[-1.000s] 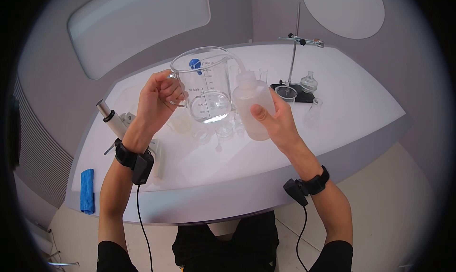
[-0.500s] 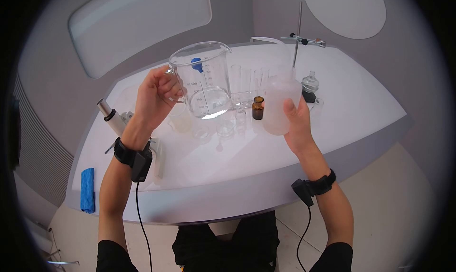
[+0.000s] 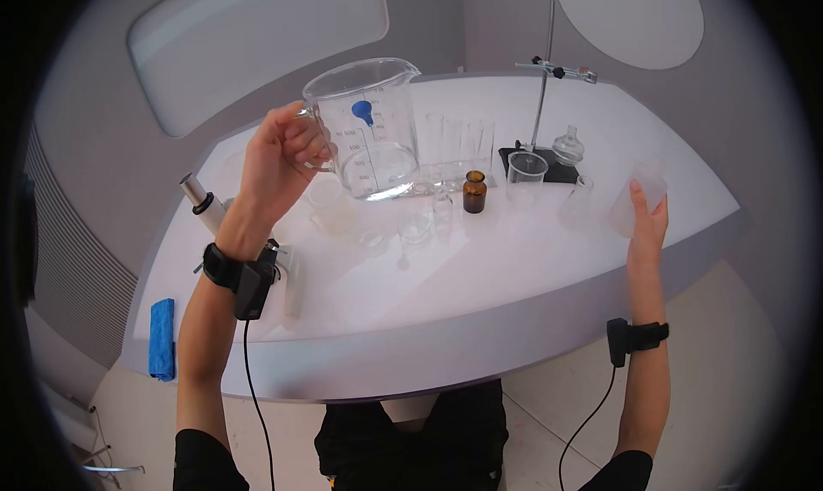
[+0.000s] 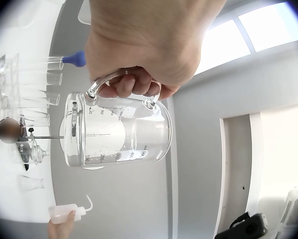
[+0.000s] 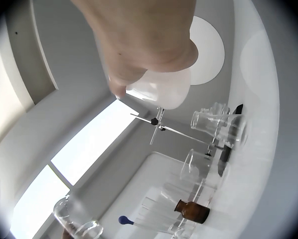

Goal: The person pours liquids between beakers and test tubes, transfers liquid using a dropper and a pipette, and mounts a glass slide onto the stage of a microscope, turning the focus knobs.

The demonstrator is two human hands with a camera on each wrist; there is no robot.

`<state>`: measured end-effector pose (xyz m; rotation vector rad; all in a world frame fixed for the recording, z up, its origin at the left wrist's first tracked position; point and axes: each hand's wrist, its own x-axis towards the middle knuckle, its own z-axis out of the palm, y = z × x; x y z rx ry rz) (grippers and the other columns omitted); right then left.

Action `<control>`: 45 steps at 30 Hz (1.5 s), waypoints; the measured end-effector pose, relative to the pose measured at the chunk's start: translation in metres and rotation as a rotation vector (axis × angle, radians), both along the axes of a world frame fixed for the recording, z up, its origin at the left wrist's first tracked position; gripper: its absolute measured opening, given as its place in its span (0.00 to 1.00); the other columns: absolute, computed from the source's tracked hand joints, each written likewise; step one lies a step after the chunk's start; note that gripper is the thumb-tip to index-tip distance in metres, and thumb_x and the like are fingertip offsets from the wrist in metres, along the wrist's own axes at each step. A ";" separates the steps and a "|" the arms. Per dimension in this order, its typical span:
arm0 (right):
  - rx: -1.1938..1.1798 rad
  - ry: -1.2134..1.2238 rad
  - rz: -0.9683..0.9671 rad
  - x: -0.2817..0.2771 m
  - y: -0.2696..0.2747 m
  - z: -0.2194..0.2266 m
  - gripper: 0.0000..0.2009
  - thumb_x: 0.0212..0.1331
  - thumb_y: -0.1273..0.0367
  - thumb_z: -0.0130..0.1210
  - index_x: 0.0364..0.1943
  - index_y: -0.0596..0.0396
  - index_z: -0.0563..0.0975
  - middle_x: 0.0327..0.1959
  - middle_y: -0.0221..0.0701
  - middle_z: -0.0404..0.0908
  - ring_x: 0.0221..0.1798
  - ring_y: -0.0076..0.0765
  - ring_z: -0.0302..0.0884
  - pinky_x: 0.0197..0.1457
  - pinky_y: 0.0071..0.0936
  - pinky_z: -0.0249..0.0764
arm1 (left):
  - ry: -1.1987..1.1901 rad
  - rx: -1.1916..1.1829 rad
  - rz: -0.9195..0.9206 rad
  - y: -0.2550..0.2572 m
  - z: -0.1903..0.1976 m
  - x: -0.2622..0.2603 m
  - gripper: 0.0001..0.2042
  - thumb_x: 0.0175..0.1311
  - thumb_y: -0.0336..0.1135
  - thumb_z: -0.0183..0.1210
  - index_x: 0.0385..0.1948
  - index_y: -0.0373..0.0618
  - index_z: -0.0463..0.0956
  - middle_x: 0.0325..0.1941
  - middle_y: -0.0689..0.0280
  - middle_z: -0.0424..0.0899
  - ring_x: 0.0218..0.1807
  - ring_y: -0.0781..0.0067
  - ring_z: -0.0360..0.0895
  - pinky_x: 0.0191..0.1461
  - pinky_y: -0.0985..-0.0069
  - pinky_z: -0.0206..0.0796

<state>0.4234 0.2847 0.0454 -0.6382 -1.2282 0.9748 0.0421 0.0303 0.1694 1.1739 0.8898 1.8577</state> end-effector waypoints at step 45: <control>0.468 -0.229 -0.037 -0.007 -0.039 0.017 0.19 0.63 0.71 0.59 0.55 0.58 0.68 0.49 0.30 0.70 0.52 0.25 0.68 0.59 0.24 0.64 | -0.086 -0.087 0.027 0.002 -0.074 0.006 0.18 0.72 0.40 0.45 0.18 0.52 0.54 0.18 0.73 0.53 0.25 0.77 0.53 0.43 0.74 0.56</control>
